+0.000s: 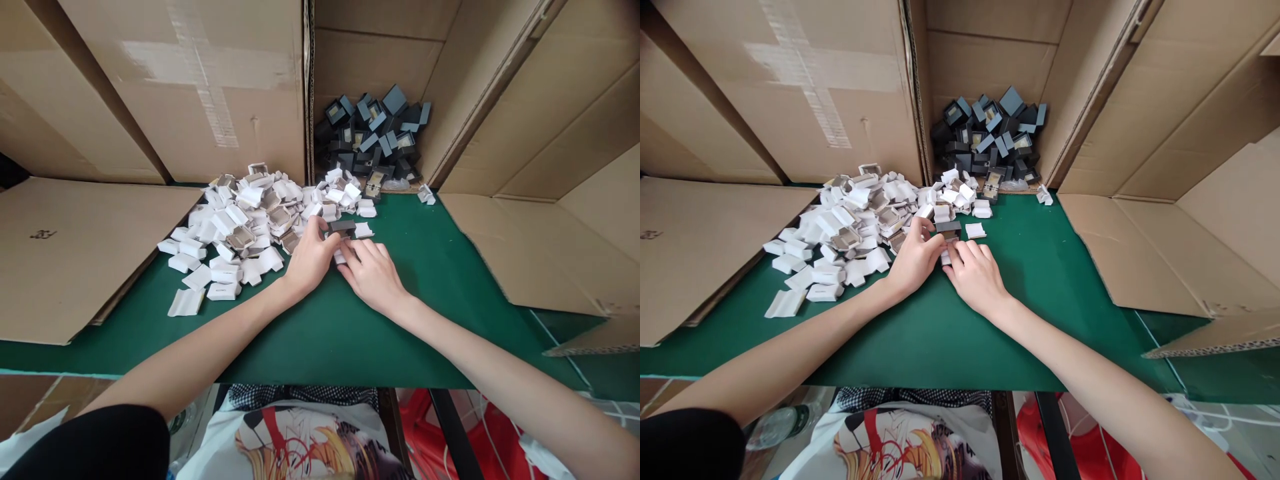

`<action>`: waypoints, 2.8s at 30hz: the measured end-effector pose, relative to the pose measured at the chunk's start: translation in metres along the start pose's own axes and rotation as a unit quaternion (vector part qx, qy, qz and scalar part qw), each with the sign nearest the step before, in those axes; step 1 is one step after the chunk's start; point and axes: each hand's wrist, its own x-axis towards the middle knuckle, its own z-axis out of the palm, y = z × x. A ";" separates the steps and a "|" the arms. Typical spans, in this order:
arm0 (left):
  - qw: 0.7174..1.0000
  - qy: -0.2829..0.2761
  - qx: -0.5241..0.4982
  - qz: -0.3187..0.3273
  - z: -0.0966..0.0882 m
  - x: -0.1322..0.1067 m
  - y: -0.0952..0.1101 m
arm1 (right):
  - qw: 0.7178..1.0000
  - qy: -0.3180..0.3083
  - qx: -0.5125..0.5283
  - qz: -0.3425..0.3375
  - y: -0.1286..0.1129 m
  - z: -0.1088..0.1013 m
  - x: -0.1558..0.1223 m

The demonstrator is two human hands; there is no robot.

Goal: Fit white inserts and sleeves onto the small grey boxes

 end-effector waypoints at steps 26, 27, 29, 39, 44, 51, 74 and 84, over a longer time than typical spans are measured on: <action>0.963 -0.014 0.153 0.223 -0.011 -0.016 -0.013 | 0.996 0.055 0.048 -0.050 0.009 0.006 0.001; 0.962 -0.024 0.150 0.225 -0.013 -0.015 -0.013 | 0.996 0.057 0.038 -0.055 0.009 0.006 0.001; 0.962 -0.051 0.144 0.225 -0.015 -0.013 -0.013 | 0.996 0.058 0.020 -0.067 0.009 0.006 0.002; 0.956 -0.071 0.128 0.253 -0.012 -0.011 -0.020 | 0.994 0.022 0.061 -0.086 0.017 0.004 0.002; 0.962 -0.044 0.136 0.233 -0.009 -0.022 -0.022 | 0.970 0.106 0.220 -0.012 0.032 0.000 -0.003; 0.974 -0.022 0.120 0.193 -0.015 -0.021 -0.012 | 0.969 0.135 0.203 0.024 0.040 -0.003 0.001; 0.958 -0.046 0.133 0.250 -0.016 -0.021 -0.010 | 0.990 -0.093 -0.060 0.083 0.019 0.011 0.023; 0.966 -0.039 0.123 0.225 -0.012 -0.026 -0.008 | 0.997 -0.040 -0.048 0.047 0.023 0.011 0.016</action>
